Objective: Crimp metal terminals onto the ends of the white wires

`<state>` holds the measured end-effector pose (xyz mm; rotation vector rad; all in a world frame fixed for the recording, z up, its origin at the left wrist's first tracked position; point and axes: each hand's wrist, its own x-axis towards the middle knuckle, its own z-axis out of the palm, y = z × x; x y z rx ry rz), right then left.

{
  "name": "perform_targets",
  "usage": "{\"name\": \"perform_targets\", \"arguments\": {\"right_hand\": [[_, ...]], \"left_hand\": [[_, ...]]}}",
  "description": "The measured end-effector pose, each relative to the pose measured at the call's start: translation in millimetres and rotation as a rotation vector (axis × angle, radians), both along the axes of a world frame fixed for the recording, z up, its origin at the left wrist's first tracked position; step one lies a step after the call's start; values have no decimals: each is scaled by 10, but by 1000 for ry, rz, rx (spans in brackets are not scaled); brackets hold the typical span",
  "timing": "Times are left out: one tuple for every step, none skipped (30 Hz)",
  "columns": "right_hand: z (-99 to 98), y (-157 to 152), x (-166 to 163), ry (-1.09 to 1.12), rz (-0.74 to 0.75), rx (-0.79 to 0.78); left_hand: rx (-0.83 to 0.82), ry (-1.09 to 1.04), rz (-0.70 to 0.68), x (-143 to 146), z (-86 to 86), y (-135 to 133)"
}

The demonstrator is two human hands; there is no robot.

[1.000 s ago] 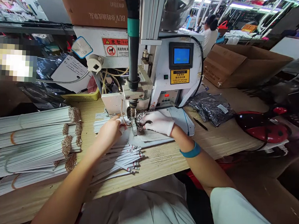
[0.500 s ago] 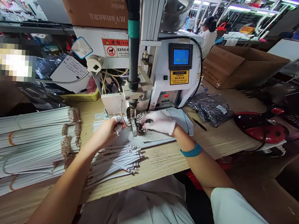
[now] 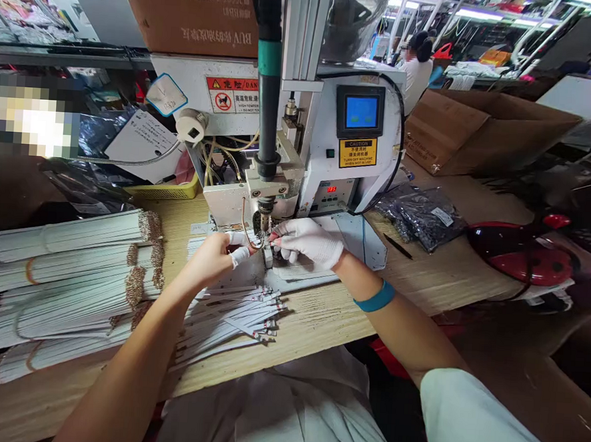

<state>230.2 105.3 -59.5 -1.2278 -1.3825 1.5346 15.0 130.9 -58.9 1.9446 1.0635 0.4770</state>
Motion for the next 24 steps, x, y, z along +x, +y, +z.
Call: {"name": "perform_targets", "arguments": {"right_hand": [[-7, 6, -20, 33, 6, -24], [-17, 14, -35, 59, 12, -45], [-28, 23, -46, 79, 15, -64], [-40, 33, -54, 93, 16, -83], [-51, 41, -59, 103, 14, -100], [-59, 48, -64, 108, 10, -110], [-65, 52, -69, 107, 6, -111], [-70, 52, -75, 103, 0, -106], [-72, 50, -82, 96, -5, -98], [-73, 46, -88, 91, -9, -91], [-75, 41, -95, 88, -15, -85], [-76, 35, -101, 89, -20, -80], [-78, 29, -106, 90, -25, -75], [-80, 24, -110, 93, -29, -71], [-83, 20, -112, 98, -31, -68], [-86, 18, -113, 105, -33, -67], [-90, 16, -113, 113, -33, -69], [-93, 16, -112, 121, -32, -75], [-96, 16, -110, 129, -31, -80], [-99, 16, -109, 136, -31, -84], [-100, 17, -109, 141, -34, -86], [-100, 17, -109, 145, -37, -86], [-99, 17, -110, 147, -41, -85], [-95, 16, -112, 146, -44, -82]], "left_hand": [[-10, -19, 5, 8, 3, -5], [-18, -36, 10, 15, 6, -8], [-28, -49, 14, 22, 8, -10], [-39, -58, 19, 28, 7, -10], [-50, -64, 23, 33, 5, -10], [-61, -69, 26, 39, 1, -8], [-72, -76, 27, 45, -4, -6], [-82, -83, 26, 52, -10, -3], [-92, -90, 24, 60, -16, -1], [-101, -95, 23, 68, -21, 1], [-108, -99, 25, 77, -23, 3], [-115, -99, 29, 86, -22, 4], [-121, -95, 34, 95, -19, 3], [-127, -88, 40, 104, -13, 3], [-132, -81, 48, 111, -6, 1], [-137, -76, 57, 117, 0, 0], [-145, -71, 68, 120, 4, -1], [-152, -69, 80, 122, 5, 0], [-160, -69, 92, 122, 3, 1], [-167, -70, 102, 121, -1, 4], [-175, -71, 108, 119, -6, 7], [-181, -71, 109, 117, -11, 11], [-186, -70, 109, 116, -13, 15], [-190, -68, 106, 115, -12, 18]]}}
